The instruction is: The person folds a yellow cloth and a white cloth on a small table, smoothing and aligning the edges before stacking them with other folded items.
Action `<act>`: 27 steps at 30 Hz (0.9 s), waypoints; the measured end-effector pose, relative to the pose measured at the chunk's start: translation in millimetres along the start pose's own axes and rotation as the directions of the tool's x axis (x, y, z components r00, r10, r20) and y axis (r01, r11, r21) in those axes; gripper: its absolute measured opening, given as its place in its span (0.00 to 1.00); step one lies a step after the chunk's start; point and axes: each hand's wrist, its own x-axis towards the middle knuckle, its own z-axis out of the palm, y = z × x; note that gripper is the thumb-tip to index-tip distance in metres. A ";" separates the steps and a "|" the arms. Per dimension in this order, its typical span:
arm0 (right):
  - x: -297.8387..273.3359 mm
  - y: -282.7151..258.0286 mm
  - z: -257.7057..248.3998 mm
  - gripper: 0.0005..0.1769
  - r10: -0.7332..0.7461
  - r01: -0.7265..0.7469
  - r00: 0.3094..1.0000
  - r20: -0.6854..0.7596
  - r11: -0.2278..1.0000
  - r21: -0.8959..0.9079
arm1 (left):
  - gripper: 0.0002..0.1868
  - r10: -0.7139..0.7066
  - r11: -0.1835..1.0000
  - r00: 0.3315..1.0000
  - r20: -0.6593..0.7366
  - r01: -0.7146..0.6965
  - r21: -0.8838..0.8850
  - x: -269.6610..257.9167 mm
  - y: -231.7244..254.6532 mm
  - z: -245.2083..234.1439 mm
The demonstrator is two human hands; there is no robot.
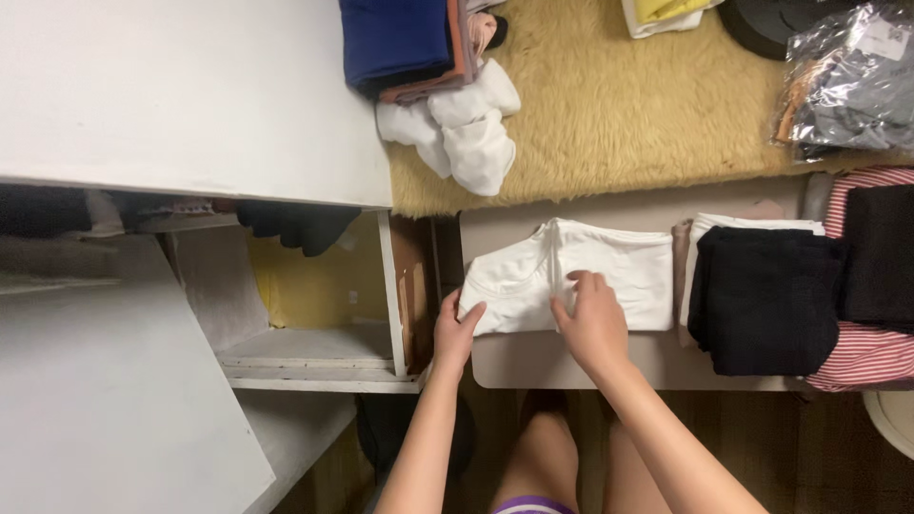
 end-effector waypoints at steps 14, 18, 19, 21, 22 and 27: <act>22.5 20.4 32.0 0.35 -0.036 0.027 0.998 -0.055 0.986 -0.164 | 0.23 0.089 0.975 0.973 -0.211 -0.042 0.217 -1.8 3.2 9.0; 20.1 31.8 24.3 0.25 -0.077 0.068 0.992 -0.103 0.994 -0.090 | 0.21 0.118 0.983 0.981 -0.154 -0.093 0.158 0.9 -0.4 4.0; 20.7 36.0 20.6 0.22 -0.062 0.058 0.993 -0.100 0.998 -0.039 | 0.21 0.134 0.982 0.981 -0.138 -0.113 0.149 0.8 -0.5 3.5; 23.5 42.9 16.4 0.20 0.061 -0.055 0.997 -0.044 0.990 0.129 | 0.21 0.101 0.989 0.990 -0.100 -0.089 0.122 0.0 0.9 2.3; 25.2 47.3 12.8 0.19 0.161 -0.162 0.987 0.025 0.958 0.237 | 0.21 0.085 0.991 0.993 -0.084 -0.075 0.108 -1.6 2.4 0.5; 25.9 73.3 -11.7 0.20 0.192 -0.204 0.979 0.072 0.878 0.433 | 0.21 0.144 0.961 0.970 -0.194 -0.090 0.260 -8.6 16.1 -12.4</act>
